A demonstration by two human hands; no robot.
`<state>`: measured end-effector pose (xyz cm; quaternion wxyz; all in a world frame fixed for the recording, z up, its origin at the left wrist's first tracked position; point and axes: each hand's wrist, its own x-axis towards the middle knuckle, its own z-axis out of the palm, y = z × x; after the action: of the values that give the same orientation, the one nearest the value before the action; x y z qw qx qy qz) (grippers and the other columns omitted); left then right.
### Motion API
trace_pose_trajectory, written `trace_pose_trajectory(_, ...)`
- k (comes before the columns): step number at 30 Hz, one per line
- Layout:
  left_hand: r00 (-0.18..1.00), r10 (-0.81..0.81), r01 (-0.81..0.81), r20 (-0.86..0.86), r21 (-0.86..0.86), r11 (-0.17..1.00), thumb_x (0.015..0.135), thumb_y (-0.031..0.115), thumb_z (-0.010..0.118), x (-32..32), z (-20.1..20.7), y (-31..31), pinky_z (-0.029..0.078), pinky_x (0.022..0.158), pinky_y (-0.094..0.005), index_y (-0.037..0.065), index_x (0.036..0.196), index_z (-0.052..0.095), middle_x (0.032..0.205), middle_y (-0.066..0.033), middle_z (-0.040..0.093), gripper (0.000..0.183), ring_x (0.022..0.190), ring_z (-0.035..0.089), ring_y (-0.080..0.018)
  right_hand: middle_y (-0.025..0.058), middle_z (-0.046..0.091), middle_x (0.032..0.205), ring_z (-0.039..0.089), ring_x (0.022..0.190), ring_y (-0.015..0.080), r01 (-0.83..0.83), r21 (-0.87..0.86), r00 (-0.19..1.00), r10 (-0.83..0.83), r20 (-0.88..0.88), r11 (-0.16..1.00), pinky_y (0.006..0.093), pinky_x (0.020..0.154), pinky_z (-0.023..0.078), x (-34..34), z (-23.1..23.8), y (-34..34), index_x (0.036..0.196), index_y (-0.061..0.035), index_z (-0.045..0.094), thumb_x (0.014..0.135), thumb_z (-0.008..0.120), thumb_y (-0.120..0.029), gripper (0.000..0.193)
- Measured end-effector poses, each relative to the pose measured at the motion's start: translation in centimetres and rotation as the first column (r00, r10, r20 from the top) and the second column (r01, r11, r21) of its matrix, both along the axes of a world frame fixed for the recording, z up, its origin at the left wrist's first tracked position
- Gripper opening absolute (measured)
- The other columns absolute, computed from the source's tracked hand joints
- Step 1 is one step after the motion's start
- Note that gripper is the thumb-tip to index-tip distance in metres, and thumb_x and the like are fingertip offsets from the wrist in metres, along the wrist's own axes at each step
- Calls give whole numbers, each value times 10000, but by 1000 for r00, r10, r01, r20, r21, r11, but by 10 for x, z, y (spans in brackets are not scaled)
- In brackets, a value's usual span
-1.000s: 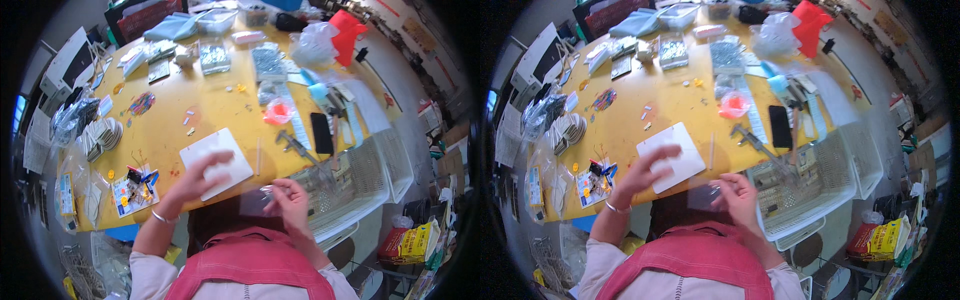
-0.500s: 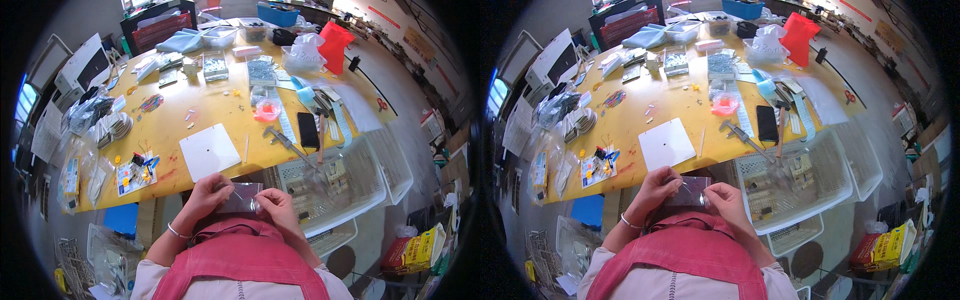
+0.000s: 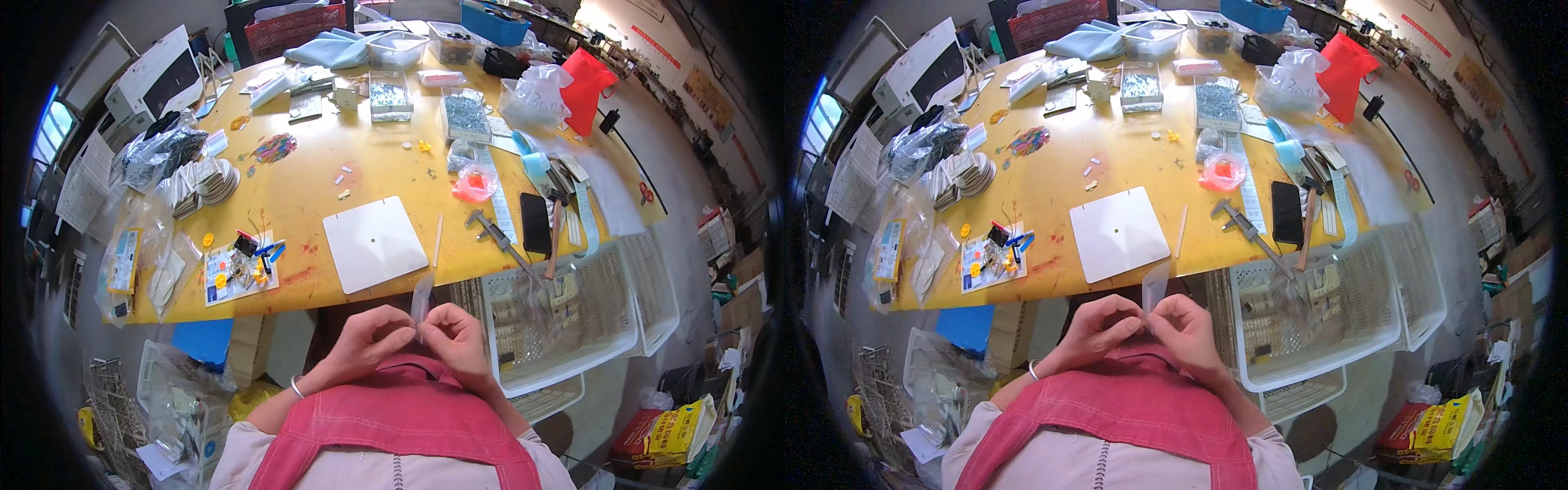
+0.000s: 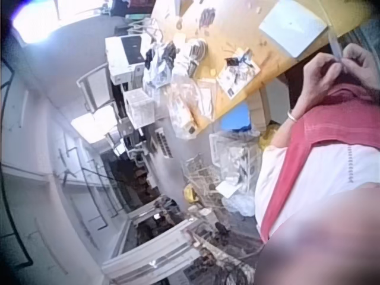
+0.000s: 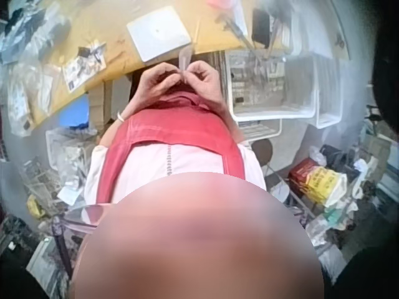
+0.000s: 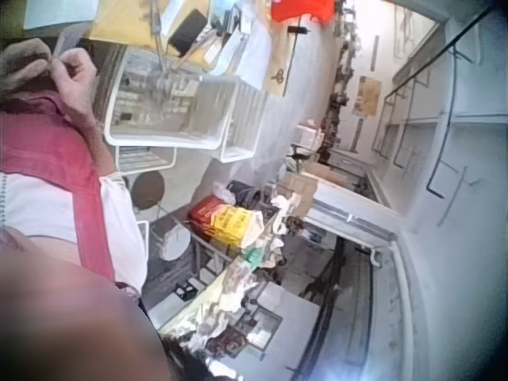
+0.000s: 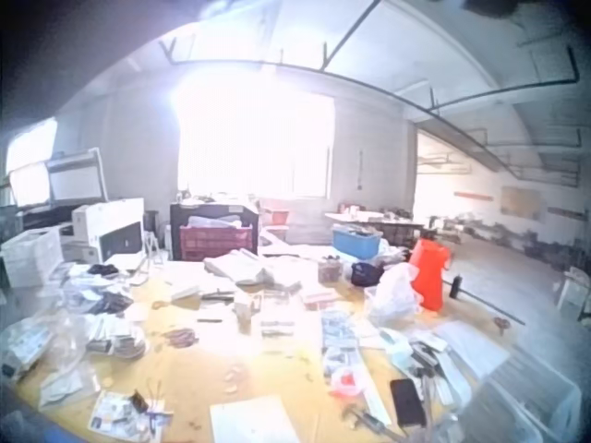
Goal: The person assembles small electronic components on a cluttered workbench. They handle plastic bags, wires, and small parts, using a soldering iron to connect components on a circuit board. The person moves items around the table and places parts into containers.
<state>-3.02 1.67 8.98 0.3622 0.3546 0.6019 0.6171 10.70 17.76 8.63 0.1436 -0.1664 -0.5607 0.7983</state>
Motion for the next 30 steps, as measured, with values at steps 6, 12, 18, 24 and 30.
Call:
trace_pose_trajectory(6,992,42,-46,118,32,998,1045,130,694,-1,-17,2,528,746,-234,-29,1049,700,900,-9,697,159,867,620,-46,12,644,880,590,836,52,-76,311,992,39,123,947,250,730,503,-15,-17,-11,976,-8,643,974,732,-54,100)
trace_pose_trajectory(12,976,-108,61,-189,-240,969,1077,146,633,-26,-12,-13,504,699,-267,-8,1026,679,827,-17,650,168,772,548,-61,5,642,888,583,829,50,-249,235,959,205,198,939,260,717,503,-21,-25,-6,966,-15,635,995,731,-107,136)
trace_pose_trajectory(18,977,-96,69,-188,-143,987,1043,145,643,-30,-17,-4,506,665,-346,-5,950,616,794,-142,595,178,718,580,-176,-35,612,888,560,844,47,-230,-29,957,232,175,973,237,735,483,-24,-28,0,992,-26,626,1021,707,-95,110)
trace_pose_trajectory(24,916,-105,-9,-387,-281,960,999,128,660,-27,-27,7,515,647,-386,5,956,627,796,-168,620,134,684,619,-288,-1,601,806,554,762,64,-122,379,973,35,227,917,262,674,477,-12,-12,10,932,-17,620,984,738,-90,149)
trace_pose_trajectory(30,980,-8,24,199,-79,997,1097,151,564,-19,-40,34,509,672,-288,6,1039,617,844,-39,658,164,742,572,-90,55,613,787,581,728,102,-108,561,994,109,33,821,291,645,466,-10,-16,15,909,-16,664,958,727,-30,81)
